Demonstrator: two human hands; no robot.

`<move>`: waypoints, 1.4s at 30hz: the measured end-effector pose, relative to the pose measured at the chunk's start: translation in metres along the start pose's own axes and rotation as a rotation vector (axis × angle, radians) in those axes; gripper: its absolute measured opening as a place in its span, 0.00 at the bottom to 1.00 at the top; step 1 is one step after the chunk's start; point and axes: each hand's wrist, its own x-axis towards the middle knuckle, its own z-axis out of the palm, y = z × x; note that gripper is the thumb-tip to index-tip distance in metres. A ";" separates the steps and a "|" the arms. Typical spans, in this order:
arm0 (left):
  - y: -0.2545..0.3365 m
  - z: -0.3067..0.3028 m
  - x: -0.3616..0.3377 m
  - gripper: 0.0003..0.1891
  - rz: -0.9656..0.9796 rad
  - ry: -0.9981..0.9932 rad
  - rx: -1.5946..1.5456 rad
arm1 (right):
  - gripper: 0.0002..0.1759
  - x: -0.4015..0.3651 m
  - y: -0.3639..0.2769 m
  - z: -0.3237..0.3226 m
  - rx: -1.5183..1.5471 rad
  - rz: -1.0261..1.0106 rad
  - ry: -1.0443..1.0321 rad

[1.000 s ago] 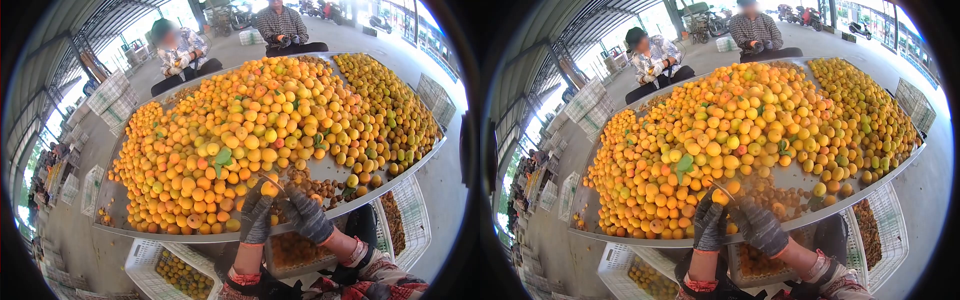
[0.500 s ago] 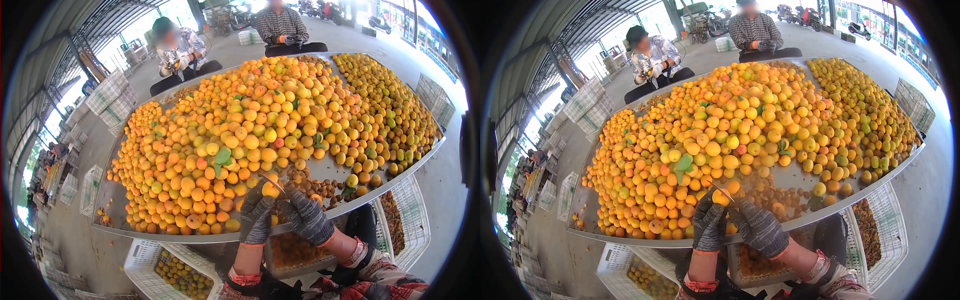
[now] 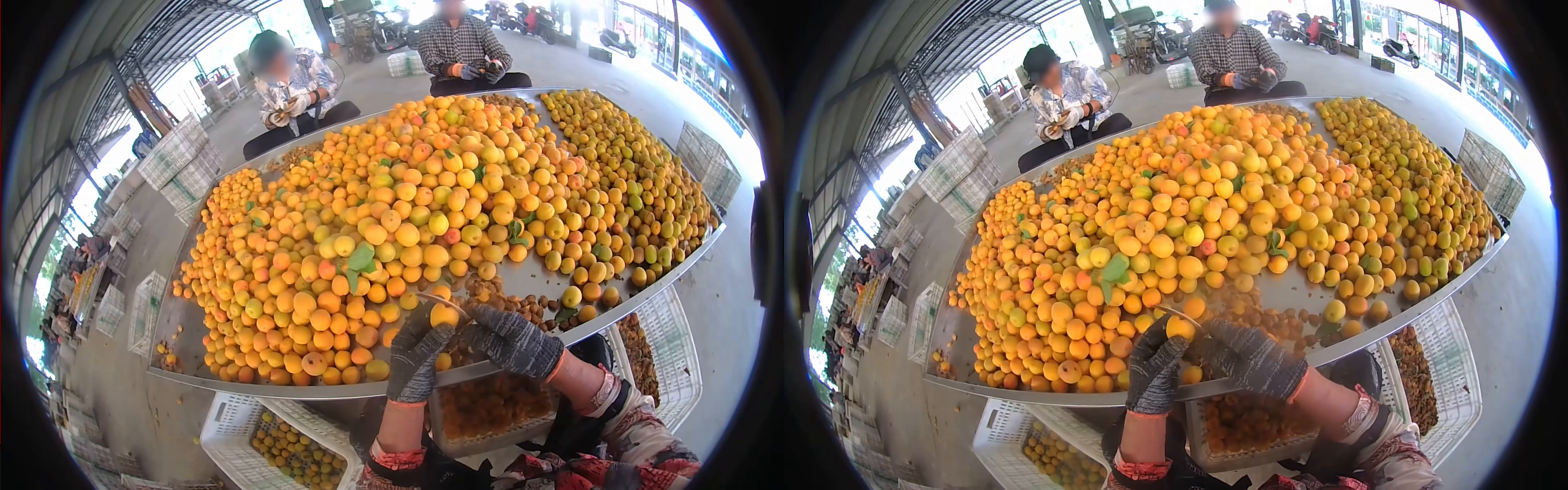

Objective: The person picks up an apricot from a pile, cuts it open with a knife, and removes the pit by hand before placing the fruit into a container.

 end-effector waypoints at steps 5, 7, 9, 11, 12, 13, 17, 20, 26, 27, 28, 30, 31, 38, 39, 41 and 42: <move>0.005 0.010 -0.004 0.18 -0.042 0.027 -0.131 | 0.21 0.009 -0.001 -0.004 -0.915 -0.512 -0.074; -0.003 0.017 -0.002 0.18 -0.019 0.085 -0.185 | 0.19 0.009 0.004 0.017 -0.879 -0.515 0.095; -0.011 0.021 0.000 0.18 -0.011 0.208 -0.350 | 0.17 0.004 0.017 0.038 -0.631 -0.270 0.187; -0.013 0.021 0.003 0.17 -0.007 0.212 -0.286 | 0.16 0.003 0.029 0.043 -0.379 -0.027 0.270; -0.014 0.021 0.003 0.16 -0.008 0.214 -0.219 | 0.17 0.004 0.036 0.041 -0.389 -0.095 0.270; -0.012 0.017 0.001 0.16 -0.011 0.210 -0.216 | 0.18 0.003 0.039 0.039 -0.399 -0.160 0.274; 0.009 0.005 0.001 0.15 -0.114 0.047 -0.074 | 0.18 -0.001 0.021 0.016 -0.370 -0.110 0.200; 0.029 0.010 -0.002 0.16 -0.110 0.011 0.068 | 0.19 -0.003 0.004 -0.004 -0.765 -0.216 -0.052; 0.006 0.016 -0.002 0.17 -0.016 0.100 0.049 | 0.22 -0.003 0.015 0.019 -0.510 -0.077 0.009; -0.002 0.018 -0.002 0.17 0.028 0.168 -0.040 | 0.22 -0.002 0.020 0.030 -0.518 -0.051 0.111; -0.006 0.017 -0.001 0.17 0.028 0.168 -0.041 | 0.22 -0.002 0.023 0.035 -0.527 -0.024 0.212; -0.011 0.015 0.000 0.19 0.152 0.165 0.169 | 0.22 -0.006 0.029 0.033 -0.665 -0.100 0.167; -0.014 0.010 0.003 0.19 0.151 0.167 0.170 | 0.22 -0.007 0.032 0.031 -0.800 -0.176 0.119; 0.017 0.010 -0.006 0.20 0.019 0.029 0.179 | 0.28 0.004 0.017 0.012 0.022 -0.118 0.008; 0.019 0.009 -0.005 0.21 -0.015 0.006 0.188 | 0.27 0.003 0.006 0.012 -0.153 -0.123 -0.004; 0.013 0.009 -0.004 0.21 -0.011 0.037 0.196 | 0.26 0.004 -0.002 0.008 -0.331 -0.133 -0.014; 0.010 0.009 -0.004 0.22 -0.012 0.072 0.204 | 0.24 0.005 -0.001 0.006 -0.529 -0.163 -0.049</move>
